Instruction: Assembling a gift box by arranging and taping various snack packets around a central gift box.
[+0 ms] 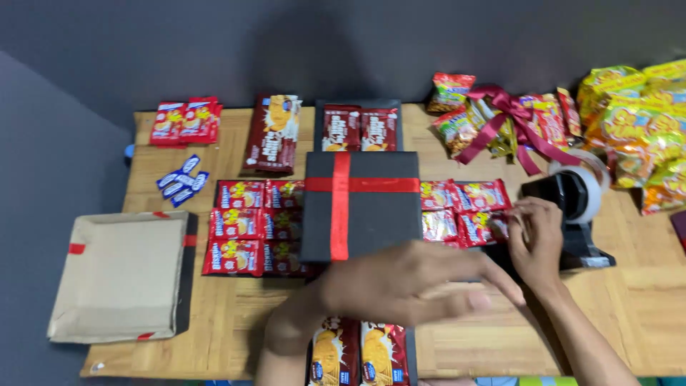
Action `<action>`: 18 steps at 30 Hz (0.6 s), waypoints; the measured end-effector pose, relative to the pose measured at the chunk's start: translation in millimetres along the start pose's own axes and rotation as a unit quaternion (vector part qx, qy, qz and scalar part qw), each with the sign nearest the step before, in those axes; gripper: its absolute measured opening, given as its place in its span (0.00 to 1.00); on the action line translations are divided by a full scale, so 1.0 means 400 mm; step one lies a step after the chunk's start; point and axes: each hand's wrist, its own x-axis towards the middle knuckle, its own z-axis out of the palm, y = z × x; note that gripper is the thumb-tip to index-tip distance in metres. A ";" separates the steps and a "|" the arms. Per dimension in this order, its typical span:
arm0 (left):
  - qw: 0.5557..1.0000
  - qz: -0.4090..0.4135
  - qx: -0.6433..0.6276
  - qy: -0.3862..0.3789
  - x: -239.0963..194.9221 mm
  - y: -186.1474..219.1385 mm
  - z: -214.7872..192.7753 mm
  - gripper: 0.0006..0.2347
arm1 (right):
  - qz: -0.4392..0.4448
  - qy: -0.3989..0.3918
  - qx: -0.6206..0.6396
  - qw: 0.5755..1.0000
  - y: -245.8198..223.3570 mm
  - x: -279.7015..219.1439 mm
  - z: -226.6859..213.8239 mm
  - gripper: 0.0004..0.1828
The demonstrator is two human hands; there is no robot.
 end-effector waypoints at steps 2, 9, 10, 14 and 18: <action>0.993 0.006 0.029 0.110 -0.061 0.002 -0.100 0.12 | -0.011 0.006 0.005 1.000 -0.004 0.001 -0.005 0.10; 0.758 0.005 -0.057 0.650 -0.381 -0.289 -0.500 0.20 | -0.011 0.023 0.012 1.000 0.030 -0.029 0.013 0.11; 0.753 0.007 -0.052 0.656 -0.436 -0.381 -0.537 0.20 | -0.018 0.020 0.018 0.999 0.045 -0.033 0.019 0.11; 0.611 -0.122 -0.158 0.766 -0.573 -0.614 -0.607 0.30 | -0.015 0.020 -0.010 1.000 0.087 -0.052 0.036 0.14; 0.608 -0.221 -0.113 0.754 -0.553 -0.587 -0.578 0.30 | -0.011 0.021 -0.033 0.999 0.108 -0.065 0.041 0.14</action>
